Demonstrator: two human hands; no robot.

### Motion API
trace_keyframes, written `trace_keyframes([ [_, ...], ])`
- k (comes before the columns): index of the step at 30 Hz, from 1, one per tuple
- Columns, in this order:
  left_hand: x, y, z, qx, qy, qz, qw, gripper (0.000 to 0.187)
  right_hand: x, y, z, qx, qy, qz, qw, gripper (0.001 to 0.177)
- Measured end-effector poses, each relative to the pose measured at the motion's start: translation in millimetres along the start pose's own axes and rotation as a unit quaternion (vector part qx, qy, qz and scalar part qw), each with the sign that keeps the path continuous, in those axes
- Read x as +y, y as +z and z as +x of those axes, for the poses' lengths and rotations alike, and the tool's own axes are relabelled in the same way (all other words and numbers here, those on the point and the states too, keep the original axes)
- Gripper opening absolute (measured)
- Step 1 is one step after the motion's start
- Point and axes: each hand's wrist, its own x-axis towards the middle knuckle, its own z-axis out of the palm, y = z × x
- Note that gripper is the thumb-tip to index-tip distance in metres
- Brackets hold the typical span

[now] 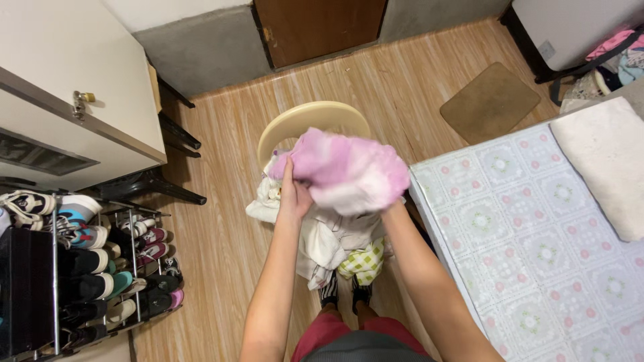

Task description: The person folds multiple towels one by one on a table and stacks them neatly. They pick up each towel from a nearby chair, unfold it, fold it into a compact rectangle, and place it on a growing stack.

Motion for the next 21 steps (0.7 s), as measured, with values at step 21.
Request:
trace_keyframes([
  [21, -28, 8, -56, -0.215, 0.024, -0.066, 0.974, 0.049, 36, 24, -42, 0.023, 0.115, 0.084, 0.99, 0.049],
])
